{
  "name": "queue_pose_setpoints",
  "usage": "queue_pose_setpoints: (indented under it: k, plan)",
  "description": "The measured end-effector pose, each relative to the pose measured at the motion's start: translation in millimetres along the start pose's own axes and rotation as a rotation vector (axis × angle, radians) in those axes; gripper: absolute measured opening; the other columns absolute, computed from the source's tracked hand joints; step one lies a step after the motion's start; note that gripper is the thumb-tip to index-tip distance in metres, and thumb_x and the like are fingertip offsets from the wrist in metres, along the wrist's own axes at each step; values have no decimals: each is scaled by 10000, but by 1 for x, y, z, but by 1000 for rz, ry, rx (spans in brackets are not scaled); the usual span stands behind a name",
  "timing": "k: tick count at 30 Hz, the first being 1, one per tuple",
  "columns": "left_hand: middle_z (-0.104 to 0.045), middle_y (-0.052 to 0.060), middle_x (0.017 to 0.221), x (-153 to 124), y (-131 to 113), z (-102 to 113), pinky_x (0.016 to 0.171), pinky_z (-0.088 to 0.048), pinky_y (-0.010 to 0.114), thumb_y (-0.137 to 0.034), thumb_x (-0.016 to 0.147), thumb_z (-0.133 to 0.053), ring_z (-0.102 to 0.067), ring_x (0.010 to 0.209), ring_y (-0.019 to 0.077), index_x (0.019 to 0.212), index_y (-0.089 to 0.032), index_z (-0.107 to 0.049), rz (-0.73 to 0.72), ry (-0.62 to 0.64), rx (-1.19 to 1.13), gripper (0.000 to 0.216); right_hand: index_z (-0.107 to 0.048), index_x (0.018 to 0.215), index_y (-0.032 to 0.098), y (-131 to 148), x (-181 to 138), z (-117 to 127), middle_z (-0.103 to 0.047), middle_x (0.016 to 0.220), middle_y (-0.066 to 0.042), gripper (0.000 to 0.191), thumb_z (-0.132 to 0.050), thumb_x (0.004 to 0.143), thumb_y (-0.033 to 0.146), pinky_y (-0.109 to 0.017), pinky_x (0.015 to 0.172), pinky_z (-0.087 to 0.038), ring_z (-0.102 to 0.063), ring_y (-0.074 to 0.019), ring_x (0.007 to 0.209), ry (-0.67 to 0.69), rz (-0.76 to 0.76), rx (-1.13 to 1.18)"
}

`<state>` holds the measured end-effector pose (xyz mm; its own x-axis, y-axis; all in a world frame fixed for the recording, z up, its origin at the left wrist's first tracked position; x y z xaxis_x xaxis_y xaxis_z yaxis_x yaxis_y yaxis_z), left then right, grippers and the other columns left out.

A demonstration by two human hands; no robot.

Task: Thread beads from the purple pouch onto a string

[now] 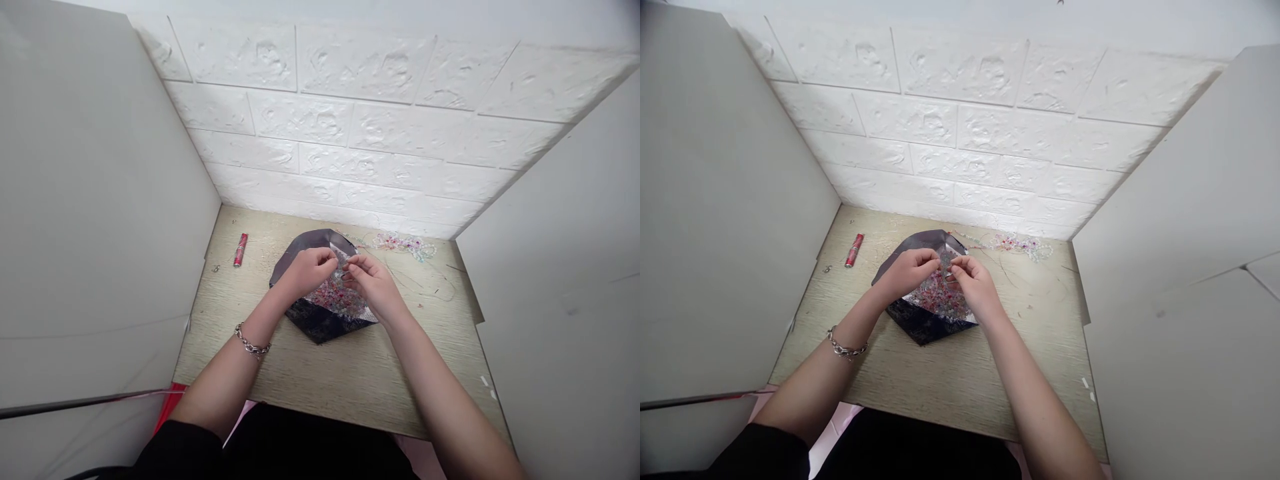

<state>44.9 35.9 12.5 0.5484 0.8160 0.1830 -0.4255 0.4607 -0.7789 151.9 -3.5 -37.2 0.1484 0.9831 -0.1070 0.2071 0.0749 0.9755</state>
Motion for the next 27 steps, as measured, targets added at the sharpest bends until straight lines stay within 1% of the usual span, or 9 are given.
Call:
queue_pose_setpoints:
  k: [3, 7, 13, 15, 18, 21, 24, 27]
  plan:
    - [-489, -24, 554, -2, -4, -6, 519, -287, 201, -261, 714, -384, -413, 550, 79, 625, -151, -557, -34, 65, 13, 223, -506, 761, 192, 0, -2, -3, -562, 734, 19, 193, -580, 621, 301, -260, 635, -463, -549, -98, 659, 11, -1, 93]
    - [-507, -17, 574, -4, -6, -12, 523, -282, 208, -279, 735, -376, -414, 558, 82, 657, -149, -572, -60, 132, 31, 247, -536, 762, 185, -2, -1, -2, -572, 723, 18, 185, -593, 623, 292, -264, 671, -465, -559, -103, 708, 9, -1, 131]
    - [-453, -27, 530, -6, -8, -12, 499, -259, 211, -264, 738, -382, -379, 530, 76, 611, -144, -554, -82, 148, 34, 244, -565, 774, 185, -5, 1, 0, -597, 710, 11, 193, -594, 623, 301, -307, 735, -460, -571, -110, 701, 11, -3, 132]
    - [-462, -25, 531, -6, -9, -12, 501, -265, 210, -265, 745, -381, -384, 530, 77, 614, -145, -557, -92, 151, 47, 250, -576, 769, 188, -5, 1, 1, -604, 707, 9, 189, -599, 621, 303, -311, 743, -460, -574, -109, 692, 9, -4, 139]
    - [-514, -13, 553, -5, -10, -11, 508, -286, 206, -269, 751, -390, -419, 540, 81, 648, -151, -585, -104, 141, 61, 250, -588, 765, 189, -6, 1, 2, -613, 727, 6, 189, -613, 614, 299, -314, 763, -456, -578, -106, 698, 5, 1, 152]
    - [-551, -4, 546, -4, -7, -10, 497, -313, 200, -281, 750, -404, -448, 498, 77, 654, -157, -607, -86, 139, 34, 256, -592, 768, 186, -5, 2, 3, -617, 744, 3, 201, -623, 604, 298, -325, 785, -448, -581, -113, 719, -4, 23, 136]
    - [-588, 7, 567, -3, -3, -13, 483, -347, 199, -299, 755, -406, -465, 432, 66, 694, -155, -624, -46, 181, -30, 268, -590, 773, 182, -5, 3, 5, -618, 755, 0, 209, -625, 603, 298, -329, 794, -442, -580, -119, 738, -7, 52, 102]
    - [-610, 17, 606, -3, 0, -15, 482, -374, 196, -304, 752, -417, -493, 425, 65, 728, -152, -626, -18, 214, -82, 260, -589, 781, 182, -1, 3, 6, -621, 765, -6, 200, -611, 621, 301, -327, 780, -443, -578, -127, 748, -2, 114, 19]
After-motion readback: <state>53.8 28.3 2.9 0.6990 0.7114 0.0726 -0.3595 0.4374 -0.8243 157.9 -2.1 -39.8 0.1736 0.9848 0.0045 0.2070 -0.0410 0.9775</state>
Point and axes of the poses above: each hand's wrist, its own x-axis towards the middle knuckle, its own z-axis out of the back of the hand, y = z × x, the point moved 7 cm from there along x, towards the middle knuckle
